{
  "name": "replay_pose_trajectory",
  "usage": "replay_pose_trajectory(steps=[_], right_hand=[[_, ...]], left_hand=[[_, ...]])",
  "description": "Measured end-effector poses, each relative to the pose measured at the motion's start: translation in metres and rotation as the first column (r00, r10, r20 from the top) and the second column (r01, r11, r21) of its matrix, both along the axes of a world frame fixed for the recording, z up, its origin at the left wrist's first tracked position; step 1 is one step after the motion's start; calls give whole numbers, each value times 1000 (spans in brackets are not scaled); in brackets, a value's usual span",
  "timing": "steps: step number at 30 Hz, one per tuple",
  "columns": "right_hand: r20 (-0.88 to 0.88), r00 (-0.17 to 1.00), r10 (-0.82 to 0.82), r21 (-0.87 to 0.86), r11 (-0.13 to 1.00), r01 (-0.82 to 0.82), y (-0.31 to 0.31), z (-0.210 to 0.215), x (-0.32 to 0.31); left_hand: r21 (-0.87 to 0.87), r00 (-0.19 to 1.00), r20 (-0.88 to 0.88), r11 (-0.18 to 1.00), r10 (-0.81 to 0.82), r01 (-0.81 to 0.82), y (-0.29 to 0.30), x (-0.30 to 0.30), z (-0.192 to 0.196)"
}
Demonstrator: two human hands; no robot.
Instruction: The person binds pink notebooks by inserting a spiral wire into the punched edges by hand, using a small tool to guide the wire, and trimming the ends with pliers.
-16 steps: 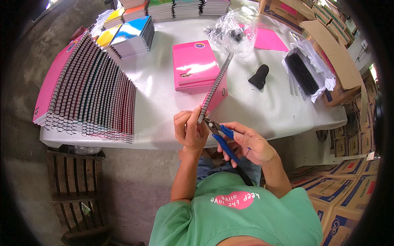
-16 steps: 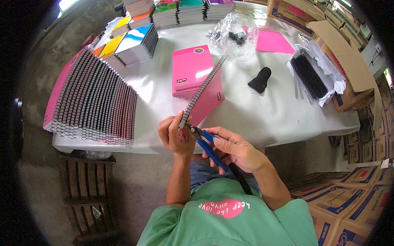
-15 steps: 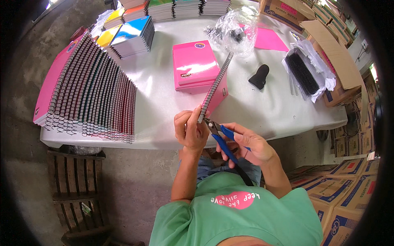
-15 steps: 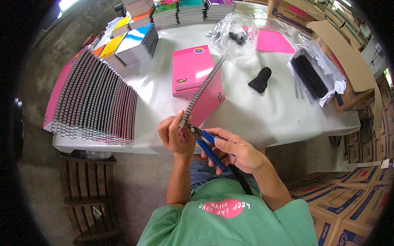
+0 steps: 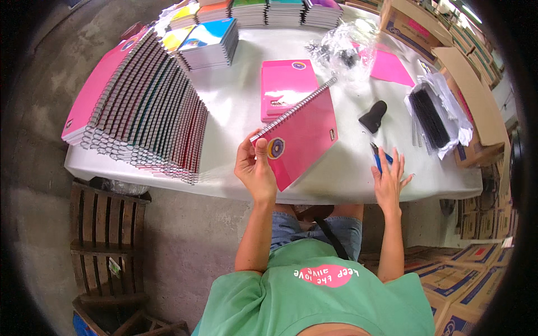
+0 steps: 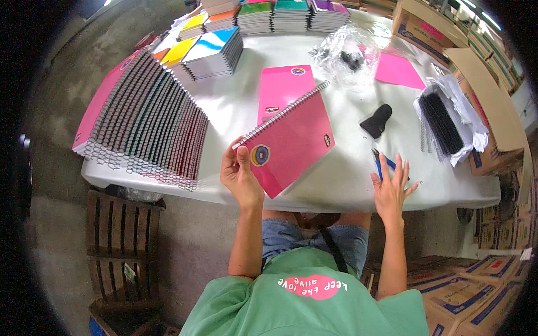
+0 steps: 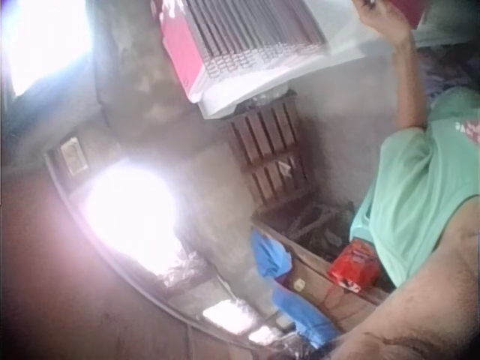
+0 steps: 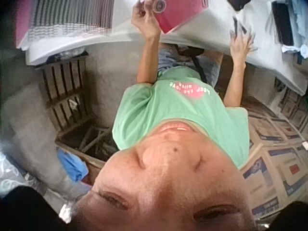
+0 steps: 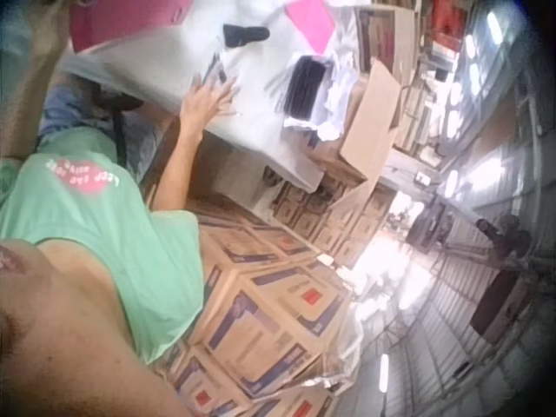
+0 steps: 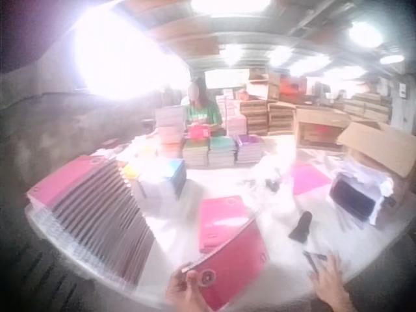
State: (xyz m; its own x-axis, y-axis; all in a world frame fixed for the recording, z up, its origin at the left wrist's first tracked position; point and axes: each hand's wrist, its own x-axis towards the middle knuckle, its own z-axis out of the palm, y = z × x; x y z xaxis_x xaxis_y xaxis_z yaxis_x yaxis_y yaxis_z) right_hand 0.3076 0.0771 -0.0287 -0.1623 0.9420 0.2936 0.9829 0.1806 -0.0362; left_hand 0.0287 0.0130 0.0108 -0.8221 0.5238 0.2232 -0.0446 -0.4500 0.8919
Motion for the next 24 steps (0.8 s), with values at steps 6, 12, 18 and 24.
replay_pose_trajectory(steps=[6, 12, 18, 24], right_hand=[[-848, 456, 271, 99, 926, -365, -1, 13, -66], [-921, -342, -187, 78, 771, -632, -12, 15, -96], [-936, -344, -78, 148, 800, -582, -17, 39, -99], [-840, -530, -114, 318, 688, -652, 1, 113, -142]], left_hand=[[21, 997, -10, 997, -75, 75, -9, 0, 3], [142, 998, -27, 988, -64, 67, -32, -10, 23], [156, 995, -99, 987, -25, 40, -56, -8, 44], [549, 763, -495, 830, 415, -96, -90, -46, 120]])
